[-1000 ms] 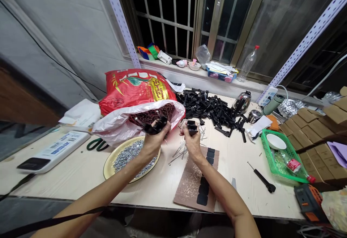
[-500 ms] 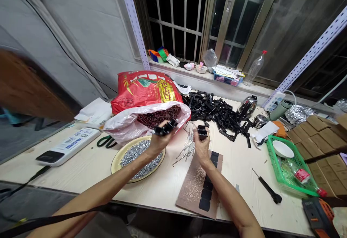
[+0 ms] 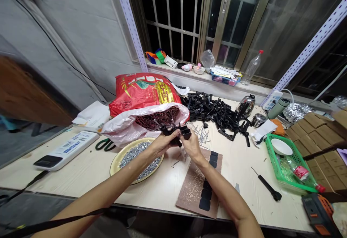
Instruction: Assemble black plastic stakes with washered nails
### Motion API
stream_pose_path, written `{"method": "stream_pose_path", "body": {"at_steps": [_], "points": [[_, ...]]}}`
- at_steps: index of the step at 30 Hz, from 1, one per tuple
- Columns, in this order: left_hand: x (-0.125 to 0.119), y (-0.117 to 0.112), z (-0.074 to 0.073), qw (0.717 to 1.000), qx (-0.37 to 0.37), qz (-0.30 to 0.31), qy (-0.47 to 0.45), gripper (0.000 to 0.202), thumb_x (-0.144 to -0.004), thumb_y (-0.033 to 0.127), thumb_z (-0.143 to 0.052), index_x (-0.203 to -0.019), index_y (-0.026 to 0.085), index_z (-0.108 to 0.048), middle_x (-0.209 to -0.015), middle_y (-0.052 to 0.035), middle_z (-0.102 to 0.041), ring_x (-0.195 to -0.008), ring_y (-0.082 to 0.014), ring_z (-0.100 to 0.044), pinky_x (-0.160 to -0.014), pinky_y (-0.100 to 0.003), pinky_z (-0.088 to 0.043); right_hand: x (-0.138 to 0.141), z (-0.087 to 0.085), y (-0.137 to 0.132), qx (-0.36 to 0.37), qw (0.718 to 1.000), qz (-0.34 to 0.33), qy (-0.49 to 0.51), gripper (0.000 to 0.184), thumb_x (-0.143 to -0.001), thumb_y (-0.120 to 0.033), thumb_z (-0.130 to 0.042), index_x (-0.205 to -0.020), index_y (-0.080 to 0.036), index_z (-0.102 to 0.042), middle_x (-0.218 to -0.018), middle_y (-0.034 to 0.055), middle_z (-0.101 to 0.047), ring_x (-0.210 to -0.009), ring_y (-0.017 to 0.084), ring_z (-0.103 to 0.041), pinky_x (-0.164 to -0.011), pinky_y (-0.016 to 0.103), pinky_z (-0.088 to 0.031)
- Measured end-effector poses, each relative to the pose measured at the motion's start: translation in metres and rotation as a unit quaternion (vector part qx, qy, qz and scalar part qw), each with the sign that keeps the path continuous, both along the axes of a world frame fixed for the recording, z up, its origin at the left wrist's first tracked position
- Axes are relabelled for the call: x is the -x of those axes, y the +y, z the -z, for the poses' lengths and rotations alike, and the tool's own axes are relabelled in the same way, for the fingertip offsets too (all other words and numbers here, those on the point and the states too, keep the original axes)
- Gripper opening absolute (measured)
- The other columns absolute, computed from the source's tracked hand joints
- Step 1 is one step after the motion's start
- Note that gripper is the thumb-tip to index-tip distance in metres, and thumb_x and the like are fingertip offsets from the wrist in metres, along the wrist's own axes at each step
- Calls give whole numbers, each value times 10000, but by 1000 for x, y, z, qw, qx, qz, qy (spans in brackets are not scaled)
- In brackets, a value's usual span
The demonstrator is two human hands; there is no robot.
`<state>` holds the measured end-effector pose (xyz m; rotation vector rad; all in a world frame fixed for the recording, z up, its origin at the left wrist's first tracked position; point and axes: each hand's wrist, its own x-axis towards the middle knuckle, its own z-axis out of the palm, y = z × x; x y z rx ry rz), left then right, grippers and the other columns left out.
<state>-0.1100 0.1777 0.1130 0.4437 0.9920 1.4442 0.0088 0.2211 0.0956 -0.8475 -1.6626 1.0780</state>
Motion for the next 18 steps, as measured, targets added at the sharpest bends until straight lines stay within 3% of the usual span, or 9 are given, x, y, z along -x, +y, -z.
{"method": "stream_pose_path", "body": {"at_steps": [4,7,9,11,15,18], "points": [[-2,-1,2,999,-38,-20,-17,462,-490,285,-896,-891,157,-705,-872,-45,-731,-849,-192,-670,-732,-274,-518,-3,0,-4,-85,995,57,-17,243,-769,-418,-606,-870,-200,-636,-881,62,-655,-863,218,-611,-820,358,-504],[-5,1,2,997,-31,6,-75,367,-514,197,-883,-831,147,-704,-870,-43,-733,-854,-175,-664,-813,-281,-516,0,-1,-8,-26,999,22,21,262,-766,-404,-600,-924,-200,-649,-926,55,-681,-919,217,-626,-874,361,-495],[-3,4,1,996,-22,-17,-81,284,-563,196,-859,-784,132,-693,-813,-48,-728,-804,-165,-667,-809,-276,-518,1,-2,-8,38,998,-7,46,287,-760,-422,-605,-923,-190,-655,-939,51,-696,-939,217,-636,-902,369,-485],[0,6,0,996,-36,-57,-61,277,-599,230,-840,-804,136,-680,-775,-44,-720,-758,-164,-671,-790,-286,-525,1,-3,-8,79,995,4,58,305,-731,-441,-637,-886,-178,-653,-909,50,-703,-905,217,-646,-887,372,-487],[4,3,-1,979,-99,-131,119,314,-620,338,-804,-842,168,-659,-632,14,-652,-605,-149,-624,-660,-284,-511,-6,-4,-4,127,984,95,79,356,-672,-470,-678,-849,-166,-627,-773,34,-691,-771,209,-659,-780,352,-505],[0,-3,1,919,-142,-190,314,271,-632,404,-767,-711,186,-626,-604,15,-615,-599,-156,-590,-621,-278,-480,-11,-7,-4,143,978,120,98,390,-661,-491,-678,-868,-167,-616,-736,17,-676,-674,184,-651,-704,328,-515]]}}
